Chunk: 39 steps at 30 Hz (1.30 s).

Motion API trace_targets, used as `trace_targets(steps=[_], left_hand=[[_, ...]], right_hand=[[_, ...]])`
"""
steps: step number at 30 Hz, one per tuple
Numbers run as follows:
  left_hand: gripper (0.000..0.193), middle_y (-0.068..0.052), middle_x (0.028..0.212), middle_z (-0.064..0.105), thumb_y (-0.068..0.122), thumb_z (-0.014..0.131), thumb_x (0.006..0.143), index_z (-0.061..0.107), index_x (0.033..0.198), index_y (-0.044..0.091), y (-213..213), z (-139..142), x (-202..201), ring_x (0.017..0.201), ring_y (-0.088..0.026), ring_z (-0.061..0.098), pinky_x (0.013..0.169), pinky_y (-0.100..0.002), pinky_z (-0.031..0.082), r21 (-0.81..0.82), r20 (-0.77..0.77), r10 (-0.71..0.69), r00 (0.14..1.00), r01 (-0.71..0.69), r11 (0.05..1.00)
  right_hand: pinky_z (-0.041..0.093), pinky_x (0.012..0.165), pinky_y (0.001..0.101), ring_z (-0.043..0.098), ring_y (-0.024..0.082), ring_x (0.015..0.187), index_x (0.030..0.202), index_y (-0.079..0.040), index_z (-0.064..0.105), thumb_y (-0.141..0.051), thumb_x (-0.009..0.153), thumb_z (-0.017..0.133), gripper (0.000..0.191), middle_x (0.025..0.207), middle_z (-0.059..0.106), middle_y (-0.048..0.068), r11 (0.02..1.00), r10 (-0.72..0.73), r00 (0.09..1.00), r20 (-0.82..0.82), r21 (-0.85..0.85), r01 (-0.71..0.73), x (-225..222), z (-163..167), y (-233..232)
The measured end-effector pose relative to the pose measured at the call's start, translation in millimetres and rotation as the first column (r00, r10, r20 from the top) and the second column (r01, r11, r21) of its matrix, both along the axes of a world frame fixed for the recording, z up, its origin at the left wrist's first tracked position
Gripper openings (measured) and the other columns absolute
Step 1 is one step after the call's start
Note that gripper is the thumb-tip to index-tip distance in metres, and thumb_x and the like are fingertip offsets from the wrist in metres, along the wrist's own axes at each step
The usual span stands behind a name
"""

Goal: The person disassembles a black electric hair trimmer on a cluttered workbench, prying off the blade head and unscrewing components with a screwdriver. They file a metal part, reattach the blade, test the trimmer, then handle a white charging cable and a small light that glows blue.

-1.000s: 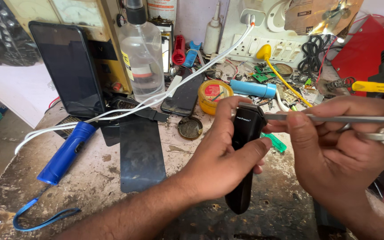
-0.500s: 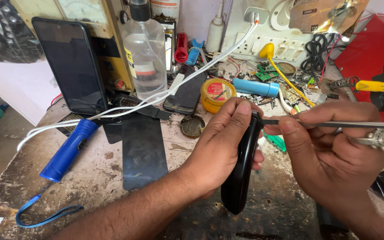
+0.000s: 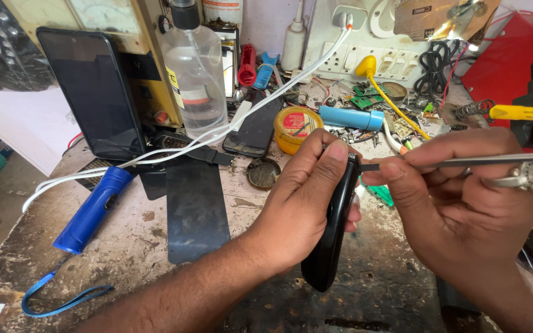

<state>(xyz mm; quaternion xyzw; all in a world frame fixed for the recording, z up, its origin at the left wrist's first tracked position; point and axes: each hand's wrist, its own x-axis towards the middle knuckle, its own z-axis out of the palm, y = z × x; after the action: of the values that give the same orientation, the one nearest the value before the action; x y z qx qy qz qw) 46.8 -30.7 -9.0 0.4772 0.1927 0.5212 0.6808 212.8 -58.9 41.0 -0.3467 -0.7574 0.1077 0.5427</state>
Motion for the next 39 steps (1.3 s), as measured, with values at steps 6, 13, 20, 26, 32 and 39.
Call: trace_targets(steps=[6, 13, 20, 26, 32, 39], left_hand=[[0.033, -0.001, 0.093, 0.058, 0.041, 0.041, 0.108, 0.052, 0.118, 0.011, 2, 3, -2, 0.073, -0.009, 0.062, 0.067, -0.027, 0.058, -0.040, -0.031, -0.013, 0.999, 0.012, 0.999], [0.040, 0.000, 0.110, 0.062, 0.016, 0.061, 0.104, 0.048, 0.141, 0.007, -2, 4, 1, 0.099, -0.007, 0.063, 0.087, -0.025, 0.055, 0.202, -0.044, 0.044, 0.998, -0.034, 0.979], [0.042, -0.001, 0.109, 0.068, 0.011, 0.071, 0.100, 0.058, 0.139, 0.002, -5, 12, -5, 0.095, -0.006, 0.066, 0.083, -0.024, 0.059, 0.202, -0.010, 0.050, 0.999, -0.047, 0.978], [0.041, -0.001, 0.109, 0.069, 0.009, 0.072, 0.099, 0.059, 0.137, 0.001, -10, 17, -5, 0.094, -0.005, 0.066, 0.079, -0.024, 0.060, 0.197, -0.005, 0.046, 0.999, -0.044, 0.980], [0.039, -0.001, 0.111, 0.069, 0.007, 0.071, 0.100, 0.060, 0.137, 0.003, -11, 18, -6, 0.098, -0.005, 0.066, 0.084, -0.024, 0.060, 0.234, -0.057, 0.066, 0.996, -0.051, 0.971], [0.035, -0.004, 0.125, 0.067, 0.005, 0.070, 0.106, 0.060, 0.139, 0.004, -13, 16, -11, 0.112, -0.007, 0.063, 0.103, -0.027, 0.056, 0.490, -0.082, 0.197, 0.977, -0.133, 0.862]], right_hand=[[0.063, 0.080, 0.0316, 0.075, 0.021, 0.093, 0.111, 0.006, 0.050, 0.007, 0.096, 0.065, 0.021, 0.106, 0.059, 0.009, 0.997, -0.065, 0.991, -0.113, -0.052, 0.060, 0, -4, 5], [0.064, 0.088, 0.0430, 0.077, 0.025, 0.099, 0.118, 0.001, 0.048, -0.004, 0.111, 0.058, 0.013, 0.093, 0.059, 0.006, 0.959, 0.192, 0.937, -0.292, -0.147, -0.243, 19, -5, 28], [0.065, 0.089, 0.0451, 0.075, 0.024, 0.098, 0.120, -0.002, 0.049, -0.002, 0.108, 0.058, 0.015, 0.094, 0.060, 0.006, 0.948, 0.210, 0.896, -0.392, -0.142, -0.284, 23, -6, 26], [0.063, 0.091, 0.0446, 0.075, 0.021, 0.101, 0.122, -0.002, 0.048, -0.002, 0.109, 0.058, 0.017, 0.096, 0.055, 0.002, 0.965, 0.185, 0.927, -0.327, -0.117, -0.234, 22, -7, 23], [0.063, 0.091, 0.0430, 0.074, 0.019, 0.098, 0.124, -0.002, 0.047, -0.004, 0.112, 0.059, 0.017, 0.096, 0.063, 0.006, 0.961, 0.226, 0.927, -0.300, -0.086, -0.262, 25, -9, 22], [0.067, 0.090, 0.0432, 0.076, 0.023, 0.095, 0.123, -0.004, 0.045, -0.004, 0.113, 0.058, 0.015, 0.108, 0.070, 0.019, 0.958, 0.277, 0.915, -0.292, 0.010, -0.287, 32, -15, 21]])
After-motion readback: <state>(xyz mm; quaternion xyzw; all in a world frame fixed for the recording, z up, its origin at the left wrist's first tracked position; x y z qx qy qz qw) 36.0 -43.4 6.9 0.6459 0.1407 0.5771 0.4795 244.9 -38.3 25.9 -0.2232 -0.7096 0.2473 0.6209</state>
